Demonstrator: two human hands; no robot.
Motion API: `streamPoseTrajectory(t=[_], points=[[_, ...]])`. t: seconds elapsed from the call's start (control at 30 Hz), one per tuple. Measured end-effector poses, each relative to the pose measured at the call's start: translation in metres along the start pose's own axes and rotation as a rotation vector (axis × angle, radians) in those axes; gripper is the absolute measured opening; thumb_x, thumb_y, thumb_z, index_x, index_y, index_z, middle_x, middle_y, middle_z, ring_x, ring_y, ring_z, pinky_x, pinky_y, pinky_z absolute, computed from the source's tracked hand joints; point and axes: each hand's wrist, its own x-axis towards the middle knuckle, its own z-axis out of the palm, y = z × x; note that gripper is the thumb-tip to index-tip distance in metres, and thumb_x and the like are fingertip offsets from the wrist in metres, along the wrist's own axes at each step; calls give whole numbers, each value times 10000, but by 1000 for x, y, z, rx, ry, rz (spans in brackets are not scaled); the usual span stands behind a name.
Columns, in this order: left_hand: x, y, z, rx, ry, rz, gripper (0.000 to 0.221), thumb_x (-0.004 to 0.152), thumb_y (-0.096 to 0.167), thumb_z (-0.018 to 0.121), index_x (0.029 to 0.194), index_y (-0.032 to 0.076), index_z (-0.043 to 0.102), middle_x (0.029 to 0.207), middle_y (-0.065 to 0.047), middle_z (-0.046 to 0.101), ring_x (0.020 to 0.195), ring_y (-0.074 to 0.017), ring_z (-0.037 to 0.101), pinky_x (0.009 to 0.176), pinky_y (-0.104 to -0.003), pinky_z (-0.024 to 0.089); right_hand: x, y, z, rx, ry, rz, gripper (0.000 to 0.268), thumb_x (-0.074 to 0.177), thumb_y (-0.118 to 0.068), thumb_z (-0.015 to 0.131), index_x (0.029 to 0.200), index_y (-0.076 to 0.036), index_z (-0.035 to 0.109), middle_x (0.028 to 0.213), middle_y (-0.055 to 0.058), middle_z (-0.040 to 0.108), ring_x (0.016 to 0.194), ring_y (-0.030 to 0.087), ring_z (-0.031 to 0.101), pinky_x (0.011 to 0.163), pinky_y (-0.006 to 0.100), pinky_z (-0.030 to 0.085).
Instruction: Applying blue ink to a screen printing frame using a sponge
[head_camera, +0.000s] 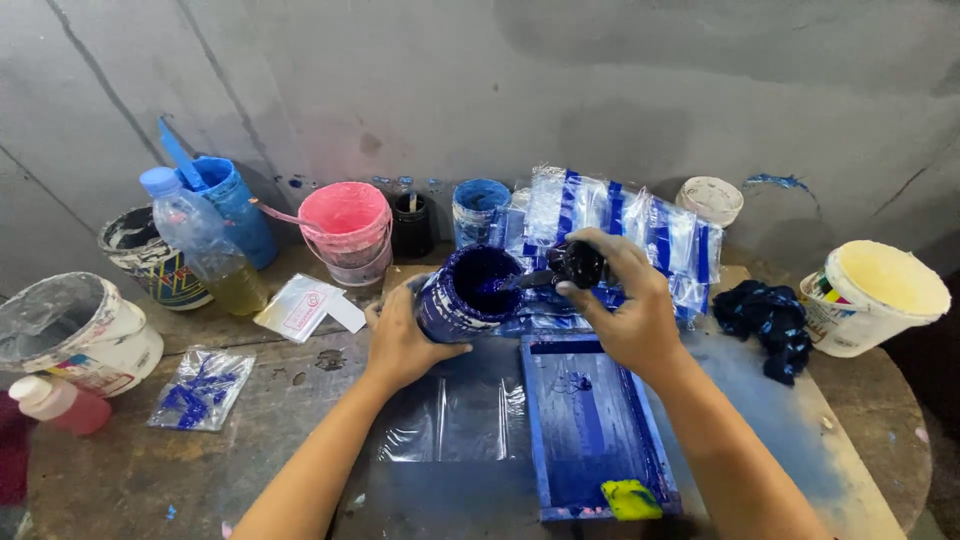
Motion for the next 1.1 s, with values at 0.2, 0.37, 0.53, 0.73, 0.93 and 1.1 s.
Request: streamPoseTrajectory(t=[0.2,0.37,0.53,0.73,0.93,1.1], points=[[9,5,-11,-78,-39,-183,1118,476,488,1007,1407,166,479,1349,-87,645,1326,-294,557,1170,-622,244,2,12,4,-83,-39,-55,627,833,-428,795,1391,-179,655,1229,92,705,1103,281,609,1018,452,460],[15,6,-27,-112,-62,-297,1115,506,471,1003,1425,163,452,1382,-119,620,1378,-299,521,1192,-596,258,1,9,8,-32,35,-47,692,943,-447,680,1518,-114,487,1409,185,521,1153,330,555,953,463,487],[15,-4,-29,-174,-85,-389,1110,527,451,1015,1413,111,439,1411,-187,584,1429,-347,468,1208,-575,286,8,7,1,-37,-40,7,435,969,-180,663,1400,-144,616,1281,133,556,1072,327,607,892,440,518],[24,-13,-23,-143,-111,-472,1132,543,505,1014,1420,129,405,1500,-181,496,1513,-324,324,1224,-559,184,17,-1,-3,-93,-440,150,210,921,-188,679,1097,-131,777,974,175,763,888,376,722,841,480,554],[25,-25,-24,-53,-190,-470,1282,635,516,965,1541,23,205,1600,-252,282,1503,-413,203,1208,-651,159,23,-11,-5,-287,-822,308,283,925,-161,623,1149,-38,747,1066,226,767,953,395,736,860,483,569],[27,-49,-25,-3,-173,-518,1270,635,464,979,1527,-21,217,1568,-258,298,1466,-421,255,1184,-640,182,28,-8,-10,-357,-922,358,346,951,-177,605,1243,-17,699,1165,232,745,1048,405,725,921,490,563]])
